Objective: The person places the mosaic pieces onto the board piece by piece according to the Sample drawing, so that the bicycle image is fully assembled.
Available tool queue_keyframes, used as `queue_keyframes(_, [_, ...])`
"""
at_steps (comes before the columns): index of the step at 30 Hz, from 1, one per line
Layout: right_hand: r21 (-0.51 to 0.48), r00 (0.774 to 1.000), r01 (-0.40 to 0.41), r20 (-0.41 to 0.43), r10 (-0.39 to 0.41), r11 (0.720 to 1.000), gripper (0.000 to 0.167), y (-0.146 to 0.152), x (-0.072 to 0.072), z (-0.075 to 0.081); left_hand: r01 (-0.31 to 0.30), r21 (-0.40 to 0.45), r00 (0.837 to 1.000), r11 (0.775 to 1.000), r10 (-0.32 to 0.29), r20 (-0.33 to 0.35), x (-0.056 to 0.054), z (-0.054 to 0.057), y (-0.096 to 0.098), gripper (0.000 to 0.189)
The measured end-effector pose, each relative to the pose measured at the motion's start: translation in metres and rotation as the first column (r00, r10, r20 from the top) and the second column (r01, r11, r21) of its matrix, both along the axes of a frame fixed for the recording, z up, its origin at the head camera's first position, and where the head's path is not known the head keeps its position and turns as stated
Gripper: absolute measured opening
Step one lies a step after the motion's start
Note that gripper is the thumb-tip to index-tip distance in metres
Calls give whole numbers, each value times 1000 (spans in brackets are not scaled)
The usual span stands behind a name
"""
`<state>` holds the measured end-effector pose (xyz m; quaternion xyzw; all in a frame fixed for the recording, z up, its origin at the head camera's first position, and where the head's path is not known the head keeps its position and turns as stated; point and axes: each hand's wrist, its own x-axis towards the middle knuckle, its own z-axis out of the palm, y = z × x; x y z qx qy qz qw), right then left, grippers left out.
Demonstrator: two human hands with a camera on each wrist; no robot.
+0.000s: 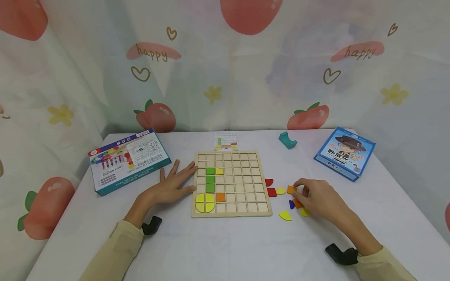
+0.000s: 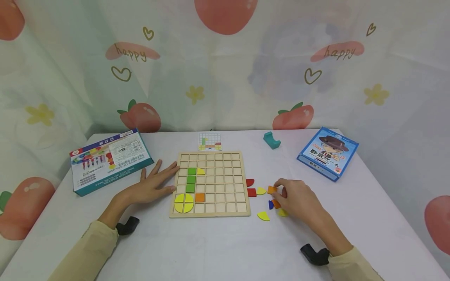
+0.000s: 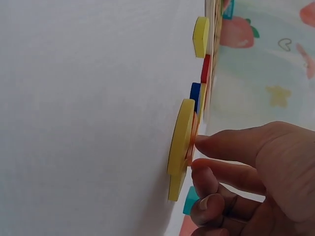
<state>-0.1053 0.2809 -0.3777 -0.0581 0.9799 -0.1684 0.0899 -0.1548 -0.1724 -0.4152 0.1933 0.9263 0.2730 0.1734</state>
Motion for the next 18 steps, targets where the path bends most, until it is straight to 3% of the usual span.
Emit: queue_keyframes(18, [-10,1000,-17,26,17,1000,37,10,-3,-1,-5,-1,1000,1000,5,-1,1,2,1,76])
